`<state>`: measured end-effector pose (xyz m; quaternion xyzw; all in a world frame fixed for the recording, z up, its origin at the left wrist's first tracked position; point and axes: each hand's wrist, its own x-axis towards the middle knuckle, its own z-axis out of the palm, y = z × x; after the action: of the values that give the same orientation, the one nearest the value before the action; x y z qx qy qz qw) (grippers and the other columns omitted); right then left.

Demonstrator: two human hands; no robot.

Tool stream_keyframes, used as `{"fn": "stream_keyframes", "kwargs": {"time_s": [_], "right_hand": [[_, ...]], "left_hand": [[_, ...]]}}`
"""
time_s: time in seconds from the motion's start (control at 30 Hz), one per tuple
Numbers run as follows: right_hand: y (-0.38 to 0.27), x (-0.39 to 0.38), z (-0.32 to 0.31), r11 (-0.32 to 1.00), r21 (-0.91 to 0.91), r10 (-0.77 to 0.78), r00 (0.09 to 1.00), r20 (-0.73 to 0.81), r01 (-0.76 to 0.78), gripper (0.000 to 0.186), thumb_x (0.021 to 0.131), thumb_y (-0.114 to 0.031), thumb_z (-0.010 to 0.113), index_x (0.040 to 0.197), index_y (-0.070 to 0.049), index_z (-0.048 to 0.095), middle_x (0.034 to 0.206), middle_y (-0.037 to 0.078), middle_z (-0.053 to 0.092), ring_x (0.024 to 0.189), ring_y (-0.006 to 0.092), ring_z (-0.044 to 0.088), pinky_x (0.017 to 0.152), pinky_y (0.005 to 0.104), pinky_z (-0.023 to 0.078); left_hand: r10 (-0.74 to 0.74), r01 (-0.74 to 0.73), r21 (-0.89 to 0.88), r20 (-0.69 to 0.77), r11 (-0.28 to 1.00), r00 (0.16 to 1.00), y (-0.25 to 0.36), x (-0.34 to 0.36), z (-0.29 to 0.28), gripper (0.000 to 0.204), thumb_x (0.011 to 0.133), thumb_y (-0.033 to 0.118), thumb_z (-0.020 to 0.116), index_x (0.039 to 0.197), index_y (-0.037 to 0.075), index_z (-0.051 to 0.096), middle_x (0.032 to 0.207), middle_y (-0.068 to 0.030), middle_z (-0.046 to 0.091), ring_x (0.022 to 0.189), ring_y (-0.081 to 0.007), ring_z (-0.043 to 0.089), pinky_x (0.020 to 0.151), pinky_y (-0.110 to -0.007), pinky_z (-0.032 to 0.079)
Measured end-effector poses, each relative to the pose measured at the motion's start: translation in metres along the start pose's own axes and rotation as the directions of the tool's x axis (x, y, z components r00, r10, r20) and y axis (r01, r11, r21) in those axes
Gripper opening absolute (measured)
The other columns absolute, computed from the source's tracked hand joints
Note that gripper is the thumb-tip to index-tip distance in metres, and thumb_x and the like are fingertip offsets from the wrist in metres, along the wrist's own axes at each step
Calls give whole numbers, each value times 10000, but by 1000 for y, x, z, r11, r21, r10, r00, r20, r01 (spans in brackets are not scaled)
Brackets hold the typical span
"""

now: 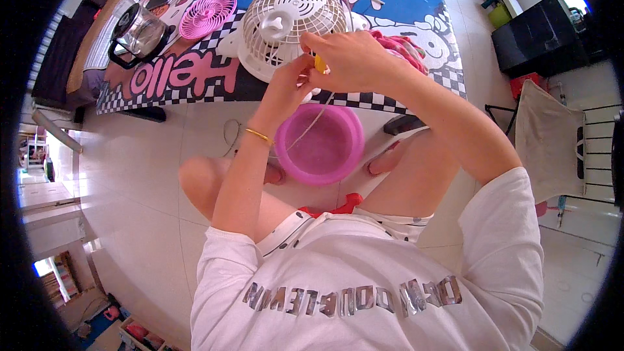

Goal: The person uses a screwdriver to tighten screws on the white plastic casing of a small portable fan while holding the fan over a pink basin.

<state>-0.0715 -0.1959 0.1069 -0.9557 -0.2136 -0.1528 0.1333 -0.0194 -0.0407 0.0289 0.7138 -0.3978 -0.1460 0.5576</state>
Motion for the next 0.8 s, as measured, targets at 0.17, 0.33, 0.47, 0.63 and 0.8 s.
{"fn": "stream_keyframes", "kwargs": {"time_s": [0.17, 0.33, 0.47, 0.63, 0.8], "right_hand": [[-4, 4, -12, 970, -105, 242, 920, 309, -220, 235, 831, -260, 557, 979, -81, 525, 752, 131, 637, 737, 309, 628, 588, 415, 475], [26, -11, -34, 948, 162, 265, 961, 78, -274, 166, 868, -202, 559, 1019, -134, 572, 826, 115, 650, 698, 261, 617, 593, 356, 468], [110, -51, -41, 815, 257, 568, 805, -172, -520, 162, 929, -181, 506, 1007, -81, 606, 874, 85, 622, 738, 156, 577, 638, 301, 451], [172, -93, -5, 678, 282, 733, 604, -311, -679, 223, 898, -232, 540, 1003, -39, 572, 914, 193, 635, 863, 327, 622, 727, 383, 474], [204, -118, 46, 651, 195, 738, 553, -387, -734, 265, 878, -199, 538, 1073, -24, 500, 973, 237, 600, 918, 391, 583, 777, 452, 449]], "left_hand": [[-98, 112, 83, -158, 990, 983, 10, 5, 16, 250, 778, 88, 676, 974, 2, 546, 831, -80, 629, 770, -152, 624, 714, -260, 487], [62, -50, 41, -390, 998, 919, 7, -10, 5, 302, 750, 32, 697, 1003, 38, 533, 878, -55, 617, 806, -132, 620, 748, -261, 500], [-99, -44, -213, -618, 976, 780, -17, -43, -10, 297, 800, -24, 602, 1063, 7, 466, 984, -82, 559, 857, -142, 570, 795, -243, 484], [-229, 114, -214, -658, 970, 717, -34, -73, 7, 332, 820, 19, 580, 1110, 4, 420, 1056, -106, 521, 927, -149, 540, 809, -262, 471], [-342, 237, -252, -568, 938, 748, -41, -70, 29, 467, 840, 96, 581, 1234, -11, 354, 1148, -154, 510, 975, -193, 545, 820, -309, 465]]}}
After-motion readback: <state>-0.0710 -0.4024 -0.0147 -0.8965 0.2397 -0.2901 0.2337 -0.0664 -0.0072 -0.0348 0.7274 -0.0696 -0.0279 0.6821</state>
